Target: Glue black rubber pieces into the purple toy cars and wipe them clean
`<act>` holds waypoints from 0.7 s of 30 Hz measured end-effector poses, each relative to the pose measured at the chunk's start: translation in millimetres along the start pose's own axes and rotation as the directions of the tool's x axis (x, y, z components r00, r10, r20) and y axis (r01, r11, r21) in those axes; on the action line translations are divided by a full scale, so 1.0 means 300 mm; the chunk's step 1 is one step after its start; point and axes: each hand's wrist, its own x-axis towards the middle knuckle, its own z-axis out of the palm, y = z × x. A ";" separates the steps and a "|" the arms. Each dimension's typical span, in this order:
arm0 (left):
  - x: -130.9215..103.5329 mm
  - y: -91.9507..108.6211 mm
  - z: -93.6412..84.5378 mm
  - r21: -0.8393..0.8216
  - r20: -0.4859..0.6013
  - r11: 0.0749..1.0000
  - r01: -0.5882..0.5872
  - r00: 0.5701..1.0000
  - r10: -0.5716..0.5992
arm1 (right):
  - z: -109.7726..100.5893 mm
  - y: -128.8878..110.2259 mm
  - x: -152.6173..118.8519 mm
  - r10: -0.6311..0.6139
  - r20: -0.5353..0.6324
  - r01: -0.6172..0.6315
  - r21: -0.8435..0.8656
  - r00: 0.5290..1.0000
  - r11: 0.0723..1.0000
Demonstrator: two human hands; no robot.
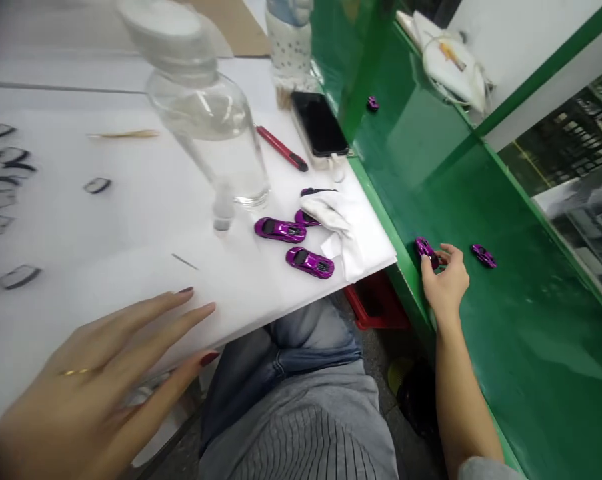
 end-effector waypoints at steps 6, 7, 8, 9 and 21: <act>0.002 -0.004 0.008 -0.001 0.021 1.000 0.014 1.000 -0.014 | -0.195 0.392 0.104 -0.149 0.083 0.157 -0.102 0.985 0.982; 0.004 -0.003 0.007 0.012 0.012 1.000 0.012 1.000 -0.012 | -0.209 0.419 0.129 -0.182 0.097 0.192 -0.110 0.979 0.975; 0.006 -0.001 0.006 0.026 0.011 1.000 0.005 1.000 -0.006 | -0.215 0.436 0.156 -0.217 0.108 0.229 -0.114 0.970 0.967; 0.008 0.002 0.006 0.041 0.009 0.999 -0.006 1.000 0.005 | -0.213 0.438 0.182 -0.253 0.113 0.266 -0.114 0.961 0.957; 0.030 0.100 0.032 0.123 -0.052 0.992 0.042 0.998 -0.036 | 0.056 -0.681 0.029 -0.854 0.183 0.592 0.650 0.488 0.477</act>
